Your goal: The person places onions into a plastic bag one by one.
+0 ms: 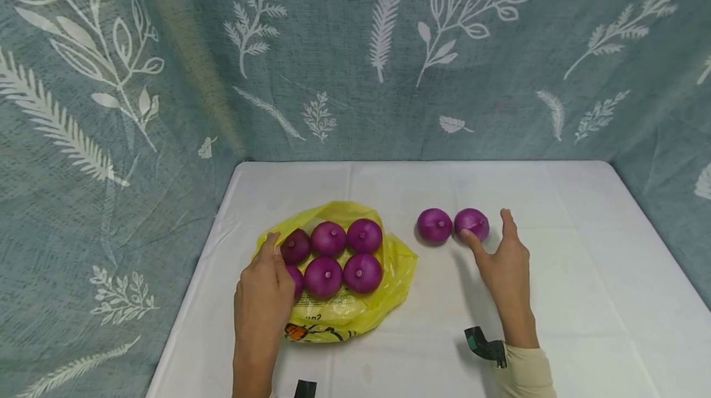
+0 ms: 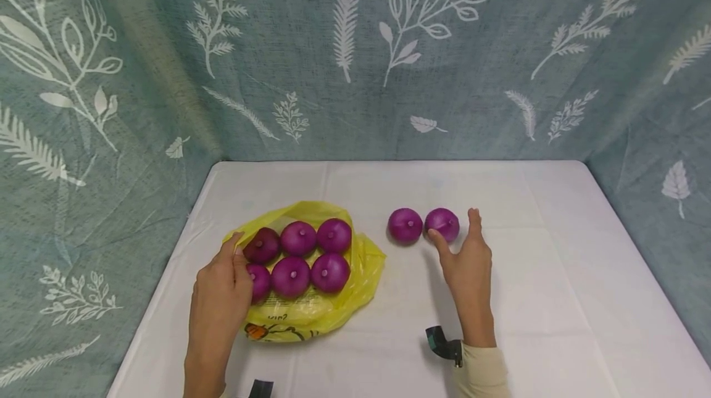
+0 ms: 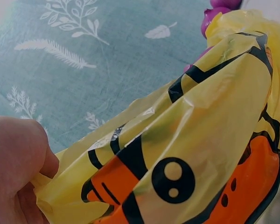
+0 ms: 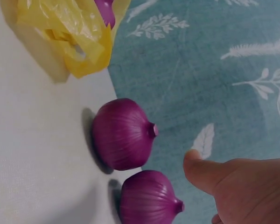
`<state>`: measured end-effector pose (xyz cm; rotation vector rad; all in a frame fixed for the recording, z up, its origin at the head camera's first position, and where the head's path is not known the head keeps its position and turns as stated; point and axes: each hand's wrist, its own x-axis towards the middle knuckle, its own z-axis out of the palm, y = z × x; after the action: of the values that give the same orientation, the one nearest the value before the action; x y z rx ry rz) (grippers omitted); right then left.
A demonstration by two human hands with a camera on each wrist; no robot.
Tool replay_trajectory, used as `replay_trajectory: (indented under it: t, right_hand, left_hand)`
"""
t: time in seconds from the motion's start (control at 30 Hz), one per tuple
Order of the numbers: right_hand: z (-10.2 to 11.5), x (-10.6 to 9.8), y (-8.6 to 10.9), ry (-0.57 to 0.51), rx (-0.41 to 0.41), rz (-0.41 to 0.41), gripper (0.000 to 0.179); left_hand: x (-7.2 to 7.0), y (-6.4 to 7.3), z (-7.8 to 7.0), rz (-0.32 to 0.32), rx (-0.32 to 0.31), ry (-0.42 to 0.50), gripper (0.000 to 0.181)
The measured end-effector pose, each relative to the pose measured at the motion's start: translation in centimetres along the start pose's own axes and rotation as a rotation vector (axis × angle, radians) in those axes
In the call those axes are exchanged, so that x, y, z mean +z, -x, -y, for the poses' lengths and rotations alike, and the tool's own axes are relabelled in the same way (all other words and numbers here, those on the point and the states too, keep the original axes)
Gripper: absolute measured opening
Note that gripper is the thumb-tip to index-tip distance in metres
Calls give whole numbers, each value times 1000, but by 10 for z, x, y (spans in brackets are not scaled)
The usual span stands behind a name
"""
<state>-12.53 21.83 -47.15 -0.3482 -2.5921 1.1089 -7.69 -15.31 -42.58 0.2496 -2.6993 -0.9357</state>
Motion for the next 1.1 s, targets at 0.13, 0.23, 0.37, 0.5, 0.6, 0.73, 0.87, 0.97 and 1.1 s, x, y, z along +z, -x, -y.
replay_trajectory:
  t: [0.13,0.23,0.37,0.5,0.6,0.73,0.87,0.97,1.1]
  right_hand:
    - [-3,2,-3,-7,-3,15,95]
    - [-5,4,-5,-10,8,34,96]
    - [-8,6,-7,-2,26,50,97]
    - [-11,7,-9,8,38,65,96]
    - [-11,8,-10,9,45,80,96]
    - [-10,9,-12,8,43,98,97]
    - [-10,11,-14,12,36,108,97]
    - [-11,12,-15,18,33,111,96]
    - [-13,13,-16,20,42,123,97]
  left_hand:
    - [0,0,0,-2,-2,-3,44]
    - [0,0,0,-4,-1,-4,44]
    - [0,0,0,-9,5,-3,43]
    - [0,0,1,-15,6,-1,43]
    - [0,0,1,-17,4,0,43]
    - [0,0,1,-16,1,-4,43]
    - [0,0,1,-13,-5,-3,43]
    - [0,0,2,-6,-12,-3,43]
    - [0,0,2,-3,-17,-7,44]
